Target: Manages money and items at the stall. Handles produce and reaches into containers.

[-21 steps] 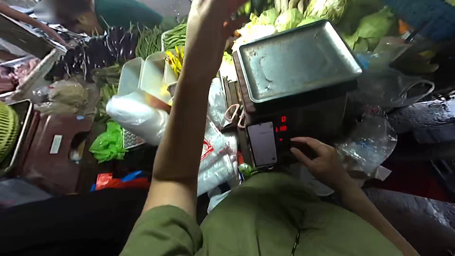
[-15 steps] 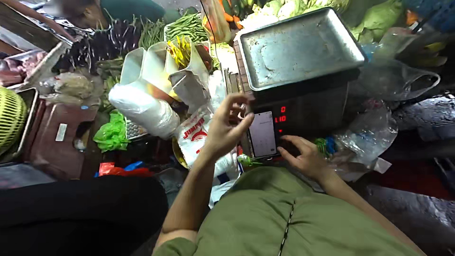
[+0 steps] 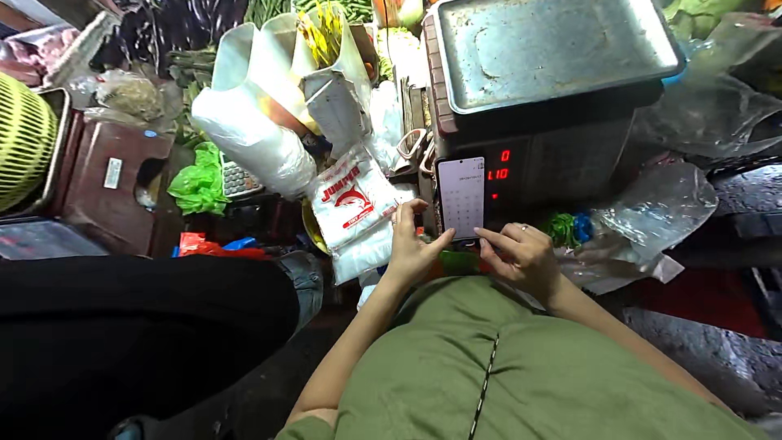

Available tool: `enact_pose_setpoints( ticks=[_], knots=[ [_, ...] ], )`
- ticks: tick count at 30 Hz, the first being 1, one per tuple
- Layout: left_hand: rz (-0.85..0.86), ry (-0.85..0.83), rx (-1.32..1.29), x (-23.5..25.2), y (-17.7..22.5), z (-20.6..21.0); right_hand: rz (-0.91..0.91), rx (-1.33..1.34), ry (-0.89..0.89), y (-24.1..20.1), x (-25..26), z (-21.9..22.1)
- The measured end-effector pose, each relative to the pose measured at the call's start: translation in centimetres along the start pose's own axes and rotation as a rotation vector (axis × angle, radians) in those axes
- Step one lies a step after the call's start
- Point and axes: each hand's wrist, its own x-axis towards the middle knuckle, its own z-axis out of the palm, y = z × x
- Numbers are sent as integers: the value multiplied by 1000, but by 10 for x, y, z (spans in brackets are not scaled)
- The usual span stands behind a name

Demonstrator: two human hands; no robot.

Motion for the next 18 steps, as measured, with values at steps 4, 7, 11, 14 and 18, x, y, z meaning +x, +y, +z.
enact_pose_setpoints(
  ticks=[4,7,11,14,18],
  knots=[
    [52,140,12,0,0,26,10,6,-4,-7,-2,-3],
    [74,202,56,7,-1,37,20,9,-19,-8,-6,-3],
    [85,234,108,13,-3,37,22,8,-11,-7,-8,-5],
    [103,221,90,13,-3,37,25,-3,-19,-6,-7,-4],
    [134,254,48,21,6,18,58,-81,-86,2,-8,3]
  ],
)
